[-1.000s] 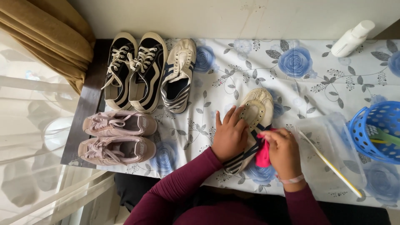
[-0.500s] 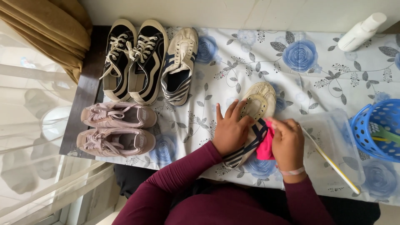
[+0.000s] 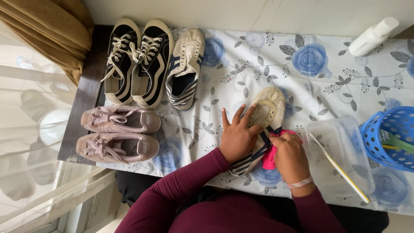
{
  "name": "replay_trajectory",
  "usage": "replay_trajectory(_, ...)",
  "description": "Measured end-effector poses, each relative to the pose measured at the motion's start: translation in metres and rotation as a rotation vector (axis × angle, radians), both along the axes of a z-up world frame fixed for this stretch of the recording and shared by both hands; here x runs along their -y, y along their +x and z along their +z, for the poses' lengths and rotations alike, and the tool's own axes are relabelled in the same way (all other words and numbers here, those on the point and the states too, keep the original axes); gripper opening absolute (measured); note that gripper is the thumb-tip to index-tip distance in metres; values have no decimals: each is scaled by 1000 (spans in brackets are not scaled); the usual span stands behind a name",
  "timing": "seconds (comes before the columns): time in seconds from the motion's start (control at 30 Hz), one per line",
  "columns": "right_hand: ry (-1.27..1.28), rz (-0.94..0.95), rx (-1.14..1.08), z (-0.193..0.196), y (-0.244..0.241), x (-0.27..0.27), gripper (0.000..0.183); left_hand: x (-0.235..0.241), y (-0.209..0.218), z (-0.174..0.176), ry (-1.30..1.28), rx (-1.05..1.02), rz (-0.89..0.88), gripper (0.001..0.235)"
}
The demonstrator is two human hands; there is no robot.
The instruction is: The person scrubs a white sneaker with a toothbrush and a pink cloth on a table. They clean the toe area and the side of the shoe, occasionally wiping it with the cloth.
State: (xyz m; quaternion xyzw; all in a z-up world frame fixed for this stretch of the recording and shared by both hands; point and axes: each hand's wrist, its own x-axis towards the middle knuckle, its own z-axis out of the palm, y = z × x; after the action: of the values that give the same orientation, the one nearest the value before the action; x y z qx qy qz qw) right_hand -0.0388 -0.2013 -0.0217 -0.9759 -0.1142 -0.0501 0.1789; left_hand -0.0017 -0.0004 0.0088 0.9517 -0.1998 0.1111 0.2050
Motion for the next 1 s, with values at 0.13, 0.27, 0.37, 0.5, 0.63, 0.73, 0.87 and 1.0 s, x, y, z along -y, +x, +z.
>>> replay_trajectory(0.13,132,-88,103,22,19,-13,36,0,2,-1,-7,10,-1,12)
replay_trajectory(0.27,-27,-11,205,9,19,-23,27,0,-2,3,16,15,-7,17)
replay_trajectory(0.37,-61,12,234,1,9,-18,23,1,0,0,10,21,-4,14)
replay_trajectory(0.5,105,29,181,0,7,-7,19,1,0,-5,8,20,-16,14)
replay_trajectory(0.63,245,-68,169,4,19,-19,18,4,-2,-1,44,42,-4,14)
replay_trajectory(0.73,104,-58,291,-13,18,-24,18,4,-3,-4,58,54,-3,16)
replay_trajectory(0.87,210,12,199,-1,-2,-20,13,4,0,-4,54,45,-3,14)
replay_trajectory(1.0,470,1,45,15,-8,-15,11,5,-1,-3,43,38,-15,13)
